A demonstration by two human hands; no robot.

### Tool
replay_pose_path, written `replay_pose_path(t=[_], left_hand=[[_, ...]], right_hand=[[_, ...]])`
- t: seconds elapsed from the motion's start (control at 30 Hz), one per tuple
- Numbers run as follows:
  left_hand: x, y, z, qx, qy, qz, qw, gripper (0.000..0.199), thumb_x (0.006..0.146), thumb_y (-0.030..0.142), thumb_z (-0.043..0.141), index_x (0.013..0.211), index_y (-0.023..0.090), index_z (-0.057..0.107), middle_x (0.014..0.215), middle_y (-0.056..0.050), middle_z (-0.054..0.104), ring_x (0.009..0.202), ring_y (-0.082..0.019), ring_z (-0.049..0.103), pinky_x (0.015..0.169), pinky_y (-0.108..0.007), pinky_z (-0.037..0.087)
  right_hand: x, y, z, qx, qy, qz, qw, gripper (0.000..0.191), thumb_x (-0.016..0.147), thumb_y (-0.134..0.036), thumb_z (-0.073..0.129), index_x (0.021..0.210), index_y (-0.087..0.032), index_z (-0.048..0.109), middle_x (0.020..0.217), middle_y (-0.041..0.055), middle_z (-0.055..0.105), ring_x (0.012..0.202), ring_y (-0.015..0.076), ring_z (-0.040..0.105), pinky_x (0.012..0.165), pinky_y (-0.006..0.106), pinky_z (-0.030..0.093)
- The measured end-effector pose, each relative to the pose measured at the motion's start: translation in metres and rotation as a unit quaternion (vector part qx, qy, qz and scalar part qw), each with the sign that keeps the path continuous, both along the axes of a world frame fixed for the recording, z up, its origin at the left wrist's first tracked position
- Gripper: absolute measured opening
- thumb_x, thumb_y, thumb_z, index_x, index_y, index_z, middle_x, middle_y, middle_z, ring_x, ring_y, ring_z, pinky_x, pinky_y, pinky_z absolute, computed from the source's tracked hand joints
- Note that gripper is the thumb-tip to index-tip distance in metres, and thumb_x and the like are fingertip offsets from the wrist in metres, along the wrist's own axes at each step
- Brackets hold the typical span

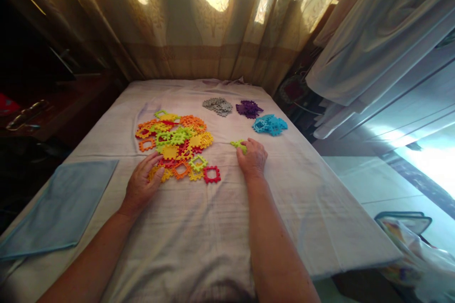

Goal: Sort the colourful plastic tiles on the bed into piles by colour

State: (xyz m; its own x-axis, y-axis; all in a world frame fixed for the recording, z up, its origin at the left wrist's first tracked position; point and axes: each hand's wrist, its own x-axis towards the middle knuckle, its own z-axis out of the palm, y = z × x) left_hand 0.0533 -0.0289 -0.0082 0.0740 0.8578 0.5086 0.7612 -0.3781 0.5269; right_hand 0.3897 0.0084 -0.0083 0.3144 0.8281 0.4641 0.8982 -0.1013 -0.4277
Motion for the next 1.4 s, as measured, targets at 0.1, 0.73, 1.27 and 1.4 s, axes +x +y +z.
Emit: replay_pose_path(t=[0.1,0.73,1.27,1.4], left_hand=[[0.0,0.0,0.001,-0.004,0.001,-0.001,1.0,0.038,0.093,0.042,0.047,0.123,0.022,0.063,0.134,-0.01,0.062,0.127,-0.026,0.056,0.112,-0.049,0.041],[-0.001,0.001,-0.001,-0.005,0.024,0.0,1.0,0.039,0.093,0.04,0.046,0.123,0.021,0.063,0.134,-0.011,0.063,0.126,-0.026,0.057,0.11,-0.048,0.042],[0.068,-0.018,0.023,-0.038,0.256,-0.285,0.923,0.046,0.096,0.049,0.045,0.14,0.036,0.052,0.152,-0.003,0.048,0.145,-0.029,0.035,0.12,-0.057,0.017],[0.083,-0.007,0.018,-0.071,0.297,-0.287,0.908,0.05,0.098,0.054,0.038,0.144,0.038,0.046,0.155,-0.004,0.044,0.144,-0.031,0.037,0.118,-0.059,0.021]], right_hand=[[-0.027,-0.006,0.009,0.015,-0.003,0.1,0.995,0.018,0.085,-0.027,0.057,0.094,-0.021,0.072,0.109,0.0098,0.072,0.105,0.0256,0.061,0.094,0.04,0.043],[-0.072,-0.021,0.018,-0.085,-0.009,0.226,0.97,0.033,0.079,-0.034,0.068,0.109,-0.021,0.069,0.108,0.0095,0.072,0.104,0.0271,0.062,0.092,0.041,0.043],[-0.001,0.001,-0.01,-0.029,0.025,-0.066,0.997,0.034,0.082,-0.036,0.058,0.11,-0.019,0.068,0.12,0.0132,0.066,0.108,0.0279,0.056,0.089,0.04,0.045],[0.0,0.003,-0.014,0.009,0.037,-0.039,0.998,0.034,0.081,-0.035,0.055,0.107,-0.018,0.069,0.122,0.015,0.066,0.111,0.0303,0.056,0.091,0.045,0.046]])
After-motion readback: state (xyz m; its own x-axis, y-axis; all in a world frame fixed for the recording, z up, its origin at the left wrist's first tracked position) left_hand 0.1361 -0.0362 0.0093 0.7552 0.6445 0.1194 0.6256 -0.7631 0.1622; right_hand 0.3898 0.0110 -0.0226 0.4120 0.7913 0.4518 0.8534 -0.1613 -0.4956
